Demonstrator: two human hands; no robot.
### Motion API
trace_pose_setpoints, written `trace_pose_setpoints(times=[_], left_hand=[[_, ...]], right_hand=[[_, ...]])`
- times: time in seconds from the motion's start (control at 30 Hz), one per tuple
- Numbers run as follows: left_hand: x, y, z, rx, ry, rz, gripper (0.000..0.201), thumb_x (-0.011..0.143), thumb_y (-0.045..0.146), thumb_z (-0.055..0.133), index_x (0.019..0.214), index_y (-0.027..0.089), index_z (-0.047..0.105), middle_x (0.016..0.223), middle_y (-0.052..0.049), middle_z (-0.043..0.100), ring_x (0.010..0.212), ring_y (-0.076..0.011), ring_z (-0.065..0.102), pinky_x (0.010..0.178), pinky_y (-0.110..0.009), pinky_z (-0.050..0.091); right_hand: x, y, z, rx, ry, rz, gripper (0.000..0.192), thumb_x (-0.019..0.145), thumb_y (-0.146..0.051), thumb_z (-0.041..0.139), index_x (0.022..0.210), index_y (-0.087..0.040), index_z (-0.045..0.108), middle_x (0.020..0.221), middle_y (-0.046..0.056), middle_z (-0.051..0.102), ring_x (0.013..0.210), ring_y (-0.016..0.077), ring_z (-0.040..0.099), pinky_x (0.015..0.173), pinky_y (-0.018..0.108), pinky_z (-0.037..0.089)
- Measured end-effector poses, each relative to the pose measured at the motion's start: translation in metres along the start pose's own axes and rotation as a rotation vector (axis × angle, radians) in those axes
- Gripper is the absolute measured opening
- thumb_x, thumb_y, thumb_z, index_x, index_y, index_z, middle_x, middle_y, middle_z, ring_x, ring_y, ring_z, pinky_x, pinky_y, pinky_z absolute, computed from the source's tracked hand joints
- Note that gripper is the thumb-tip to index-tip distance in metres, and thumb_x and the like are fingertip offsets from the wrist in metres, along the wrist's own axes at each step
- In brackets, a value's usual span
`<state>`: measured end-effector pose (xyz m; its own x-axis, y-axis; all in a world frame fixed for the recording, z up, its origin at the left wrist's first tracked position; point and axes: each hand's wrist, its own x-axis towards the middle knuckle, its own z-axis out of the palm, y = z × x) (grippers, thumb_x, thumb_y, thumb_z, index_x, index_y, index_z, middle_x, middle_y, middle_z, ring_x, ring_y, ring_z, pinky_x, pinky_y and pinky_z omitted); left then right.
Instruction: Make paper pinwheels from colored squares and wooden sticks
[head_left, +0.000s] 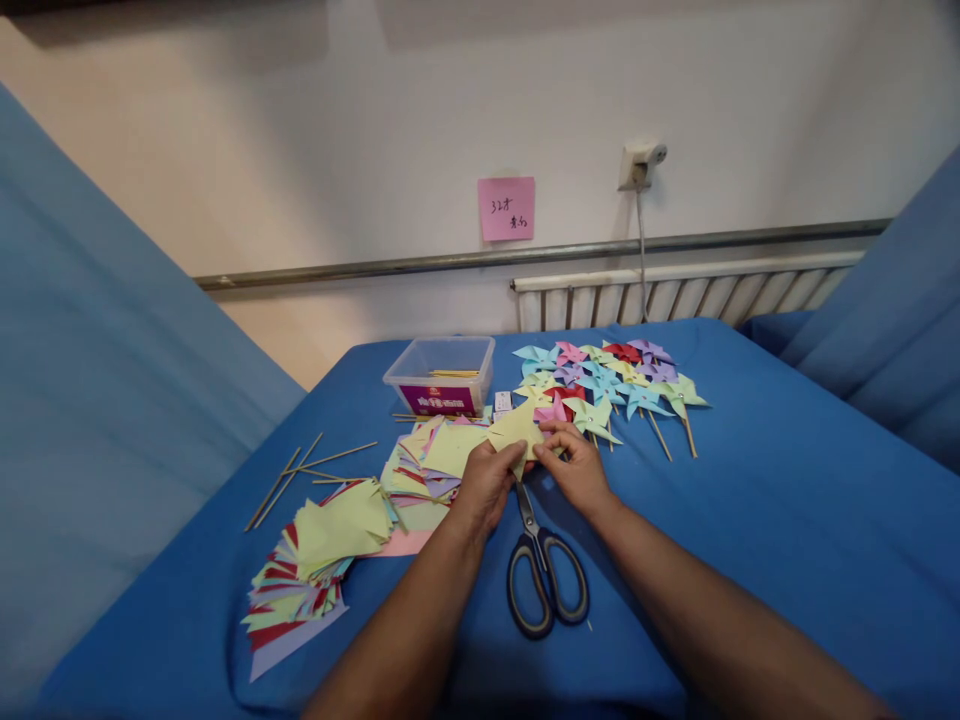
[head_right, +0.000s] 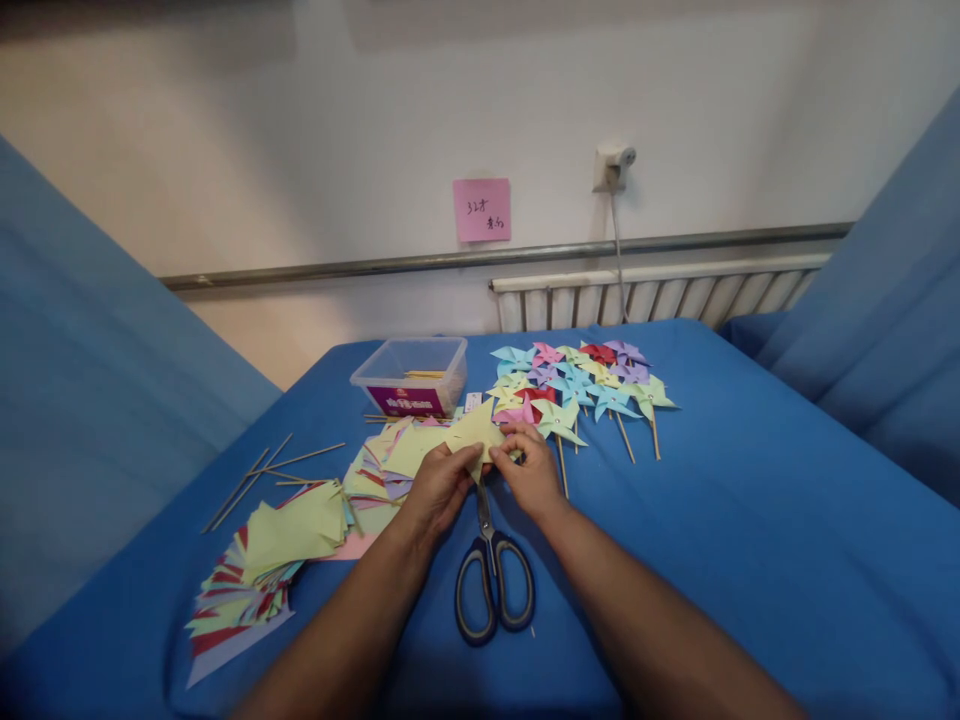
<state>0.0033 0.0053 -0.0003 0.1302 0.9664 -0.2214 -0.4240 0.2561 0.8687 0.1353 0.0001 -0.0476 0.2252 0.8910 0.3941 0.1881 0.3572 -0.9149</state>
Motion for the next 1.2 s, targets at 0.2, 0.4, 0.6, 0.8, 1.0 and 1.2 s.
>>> trace_pose_setpoints(times=[0.2, 0.4, 0.6, 0.8, 1.0, 1.2], left_hand=[[-0.0009, -0.0004, 0.0002, 0.027, -0.02, 0.005, 0.038, 0.06, 0.017, 0.08, 0.096, 0.01, 0.073, 0.091, -0.01, 0.076, 0.075, -0.0179, 0.069, 0.064, -0.023, 0.051], [0.003, -0.004, -0.0014, 0.035, 0.005, 0.014, 0.04, 0.056, 0.014, 0.082, 0.096, 0.01, 0.073, 0.091, -0.011, 0.075, 0.076, -0.0184, 0.068, 0.064, -0.024, 0.051], [0.0046, -0.0056, -0.0018, 0.05, 0.006, 0.025, 0.036, 0.055, 0.016, 0.084, 0.09, 0.01, 0.074, 0.087, -0.01, 0.075, 0.069, -0.0159, 0.066, 0.062, -0.023, 0.05], [0.0059, -0.0073, -0.003, 0.061, 0.01, 0.024, 0.04, 0.055, 0.017, 0.084, 0.093, 0.011, 0.075, 0.088, -0.01, 0.076, 0.07, -0.0165, 0.067, 0.061, -0.023, 0.05], [0.0059, -0.0071, -0.0039, 0.073, 0.003, 0.025, 0.04, 0.056, 0.018, 0.084, 0.094, 0.01, 0.074, 0.088, -0.01, 0.075, 0.069, -0.0157, 0.066, 0.061, -0.023, 0.049], [0.0076, -0.008, -0.0052, 0.08, -0.012, 0.032, 0.04, 0.055, 0.019, 0.084, 0.094, 0.011, 0.074, 0.088, -0.01, 0.075, 0.071, -0.0169, 0.066, 0.062, -0.024, 0.05]], right_hand=[[0.0001, -0.0008, 0.001, 0.016, 0.012, 0.009, 0.02, 0.077, -0.037, 0.067, 0.065, -0.021, 0.065, 0.105, 0.01, 0.067, 0.101, 0.0252, 0.063, 0.092, 0.04, 0.045], [0.0001, -0.0004, 0.0011, 0.011, 0.014, 0.012, 0.021, 0.077, -0.038, 0.067, 0.064, -0.022, 0.065, 0.103, 0.01, 0.068, 0.1, 0.0249, 0.063, 0.092, 0.04, 0.045], [-0.0003, 0.0007, 0.0019, 0.008, 0.012, 0.017, 0.02, 0.077, -0.037, 0.067, 0.065, -0.022, 0.066, 0.102, 0.01, 0.069, 0.098, 0.0245, 0.064, 0.091, 0.04, 0.046], [-0.0005, 0.0035, 0.0028, 0.012, 0.017, 0.036, 0.022, 0.077, -0.039, 0.067, 0.064, -0.022, 0.066, 0.102, 0.009, 0.069, 0.097, 0.0243, 0.064, 0.091, 0.04, 0.047], [-0.0004, 0.0043, 0.0027, 0.004, 0.006, 0.034, 0.021, 0.077, -0.039, 0.067, 0.064, -0.022, 0.066, 0.101, 0.009, 0.069, 0.097, 0.0244, 0.064, 0.091, 0.04, 0.046], [-0.0011, 0.0018, 0.0026, 0.009, 0.015, 0.043, 0.022, 0.076, -0.04, 0.068, 0.064, -0.022, 0.067, 0.101, 0.009, 0.069, 0.096, 0.0245, 0.064, 0.09, 0.039, 0.047]])
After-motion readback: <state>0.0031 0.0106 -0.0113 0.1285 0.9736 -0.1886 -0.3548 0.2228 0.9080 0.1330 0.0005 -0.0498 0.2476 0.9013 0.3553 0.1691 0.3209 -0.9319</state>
